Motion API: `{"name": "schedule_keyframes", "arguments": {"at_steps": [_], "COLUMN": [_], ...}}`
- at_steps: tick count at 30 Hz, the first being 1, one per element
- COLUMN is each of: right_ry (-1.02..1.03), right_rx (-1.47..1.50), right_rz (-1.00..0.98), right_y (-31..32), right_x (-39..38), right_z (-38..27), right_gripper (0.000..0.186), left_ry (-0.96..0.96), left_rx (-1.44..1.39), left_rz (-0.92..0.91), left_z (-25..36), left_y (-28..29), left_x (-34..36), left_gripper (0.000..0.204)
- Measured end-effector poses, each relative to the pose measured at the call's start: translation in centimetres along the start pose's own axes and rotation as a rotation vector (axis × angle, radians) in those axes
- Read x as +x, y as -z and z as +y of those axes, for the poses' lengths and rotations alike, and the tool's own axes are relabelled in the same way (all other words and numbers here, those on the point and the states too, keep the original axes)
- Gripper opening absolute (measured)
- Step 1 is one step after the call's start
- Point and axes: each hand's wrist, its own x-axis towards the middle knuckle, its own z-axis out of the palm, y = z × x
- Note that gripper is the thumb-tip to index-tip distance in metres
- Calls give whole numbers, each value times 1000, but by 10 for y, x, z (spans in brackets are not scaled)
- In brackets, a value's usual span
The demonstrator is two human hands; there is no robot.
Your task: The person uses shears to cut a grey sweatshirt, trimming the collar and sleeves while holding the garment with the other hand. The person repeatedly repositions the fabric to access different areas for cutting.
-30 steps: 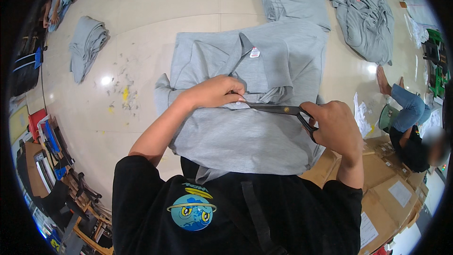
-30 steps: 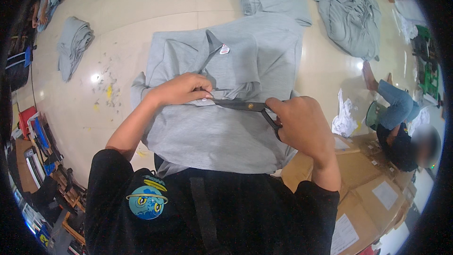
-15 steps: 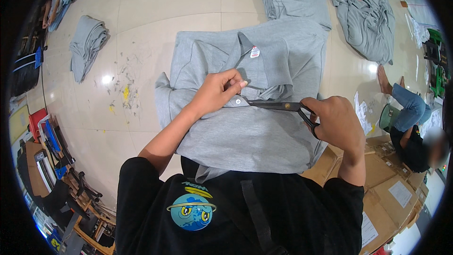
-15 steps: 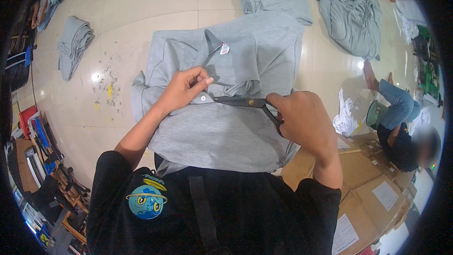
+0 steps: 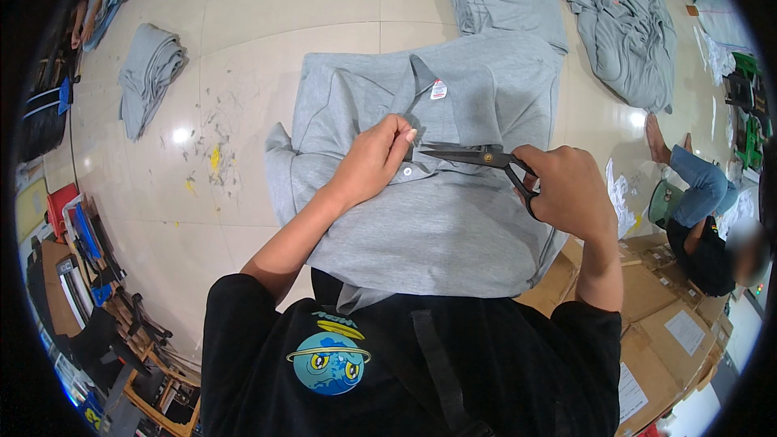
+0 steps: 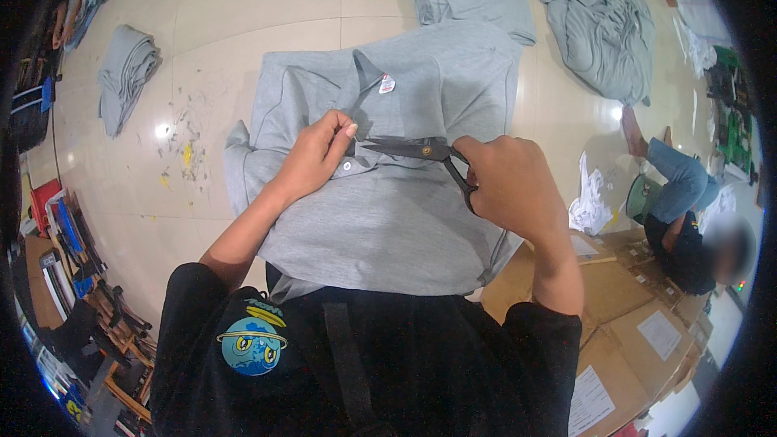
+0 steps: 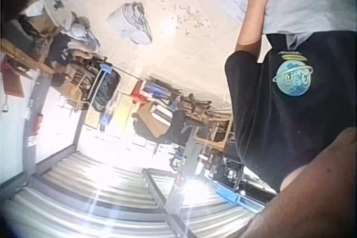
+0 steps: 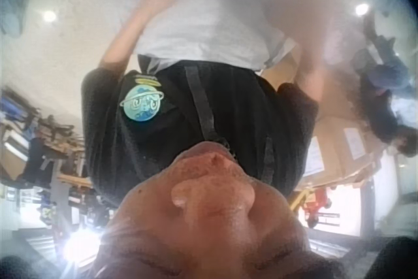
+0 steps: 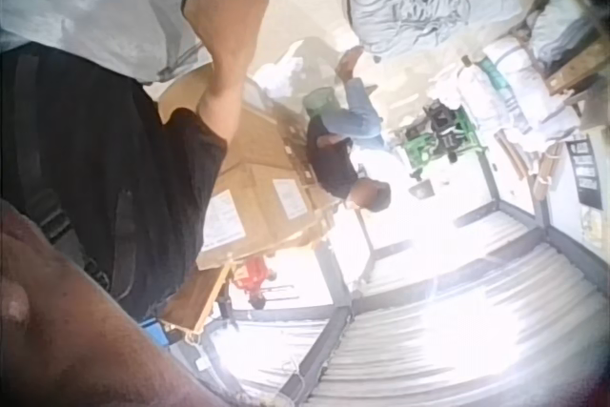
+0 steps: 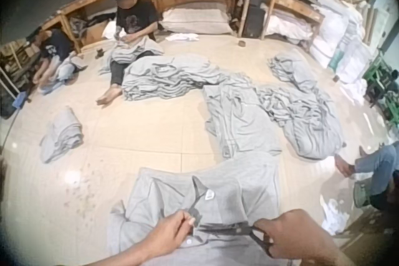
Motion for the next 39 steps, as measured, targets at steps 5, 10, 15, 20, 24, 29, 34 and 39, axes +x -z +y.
{"name": "schedule_keyframes", "arguments": {"at_steps": [5,10,15,20,24,29,34,39], "right_ry": [-25,-92,-32,-77,-60,-28,-8,7], "right_rx": [79,67,138,133,116,108,91,59], "right_rz": [-23,-47,-73,-57,-96,-63,-77,-102], "right_y": [-2,1,2,-5,-3,-10,-12,-8], "right_x": [2,-5,-3,1,4,8,19,28], "right_z": [0,1,-1,2,-1,4,0,-3], "right_gripper": [36,37,36,35,35,36,39,39], "left_ry": [8,38,171,111,71,59,-26,-150], "left_rx": [-38,-79,-145,-141,-130,-99,12,126], "left_rz": [-14,-10,-99,-46,-5,-6,59,123], "left_z": [-5,-12,-15,-14,-13,-8,2,2], "left_y": [-1,-3,0,-4,-5,-4,-5,-6], "left_x": [2,2,6,4,4,4,1,0], "left_gripper": [26,29,32,33,32,30,24,21]}}
